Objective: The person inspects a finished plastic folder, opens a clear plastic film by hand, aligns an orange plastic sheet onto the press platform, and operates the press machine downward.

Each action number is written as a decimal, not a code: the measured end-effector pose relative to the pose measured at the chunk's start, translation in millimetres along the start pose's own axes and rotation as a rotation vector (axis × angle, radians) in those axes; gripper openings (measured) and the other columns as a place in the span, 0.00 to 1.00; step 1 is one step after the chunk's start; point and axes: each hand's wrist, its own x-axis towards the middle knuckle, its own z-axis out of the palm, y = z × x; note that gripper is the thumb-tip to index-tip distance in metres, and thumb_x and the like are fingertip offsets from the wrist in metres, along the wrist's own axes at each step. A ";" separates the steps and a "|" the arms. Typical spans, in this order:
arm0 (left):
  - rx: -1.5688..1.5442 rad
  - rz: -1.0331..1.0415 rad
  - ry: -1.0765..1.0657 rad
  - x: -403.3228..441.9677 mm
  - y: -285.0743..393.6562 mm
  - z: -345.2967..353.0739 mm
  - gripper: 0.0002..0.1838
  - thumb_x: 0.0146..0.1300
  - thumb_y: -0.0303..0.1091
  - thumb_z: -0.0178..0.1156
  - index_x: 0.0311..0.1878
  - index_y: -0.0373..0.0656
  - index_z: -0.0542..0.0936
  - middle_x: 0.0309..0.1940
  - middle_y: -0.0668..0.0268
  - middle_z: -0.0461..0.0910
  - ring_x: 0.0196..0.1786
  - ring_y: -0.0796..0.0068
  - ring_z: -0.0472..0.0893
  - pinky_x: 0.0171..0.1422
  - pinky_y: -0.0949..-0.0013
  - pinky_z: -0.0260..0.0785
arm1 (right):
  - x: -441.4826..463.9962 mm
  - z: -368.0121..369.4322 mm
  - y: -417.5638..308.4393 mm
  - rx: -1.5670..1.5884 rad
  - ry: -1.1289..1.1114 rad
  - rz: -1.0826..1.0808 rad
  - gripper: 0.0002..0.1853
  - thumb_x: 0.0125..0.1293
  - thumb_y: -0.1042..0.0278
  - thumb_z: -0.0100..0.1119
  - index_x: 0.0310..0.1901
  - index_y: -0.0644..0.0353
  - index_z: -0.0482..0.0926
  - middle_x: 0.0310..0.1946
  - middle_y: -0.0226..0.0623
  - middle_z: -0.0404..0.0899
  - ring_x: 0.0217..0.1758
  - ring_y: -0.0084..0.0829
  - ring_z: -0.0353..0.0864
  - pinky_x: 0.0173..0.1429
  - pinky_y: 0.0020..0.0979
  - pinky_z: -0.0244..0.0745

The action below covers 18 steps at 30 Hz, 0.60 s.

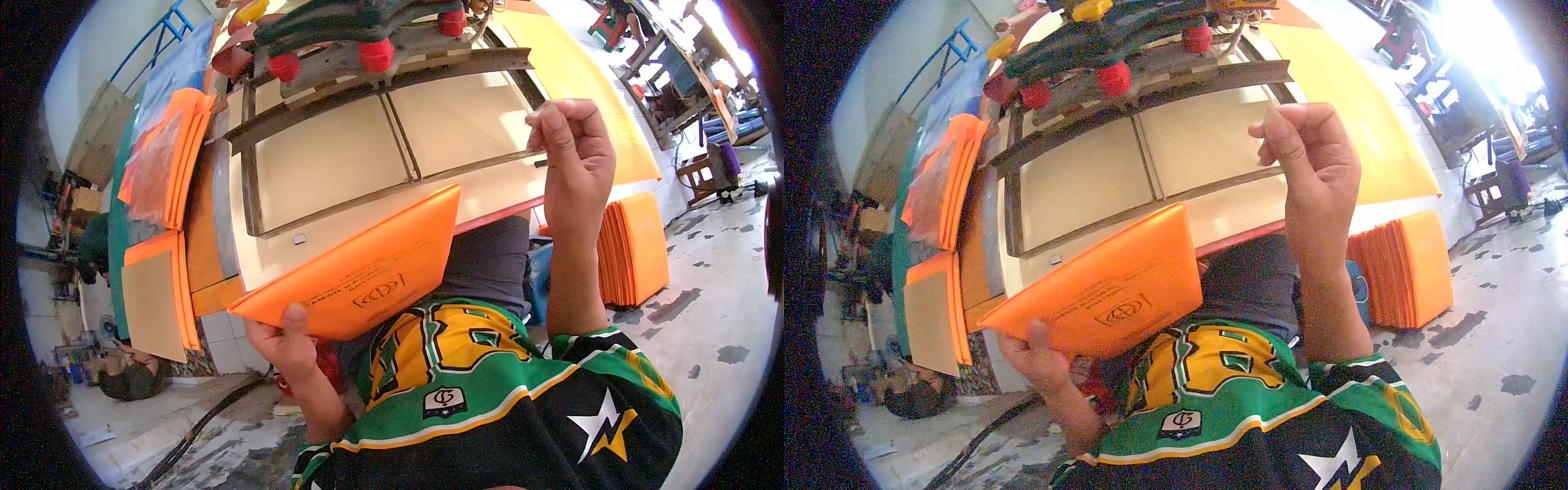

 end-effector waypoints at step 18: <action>-0.708 0.027 0.519 35.6 27.2 -44.5 0.33 0.78 0.52 0.56 0.78 0.46 0.66 0.76 0.63 0.70 0.76 0.61 0.69 0.81 0.45 0.59 | -49.3 8.9 12.6 0.309 -0.825 0.435 0.03 0.71 0.74 0.66 0.43 0.59 0.82 0.75 0.58 0.68 0.72 0.29 0.74 0.64 0.31 0.73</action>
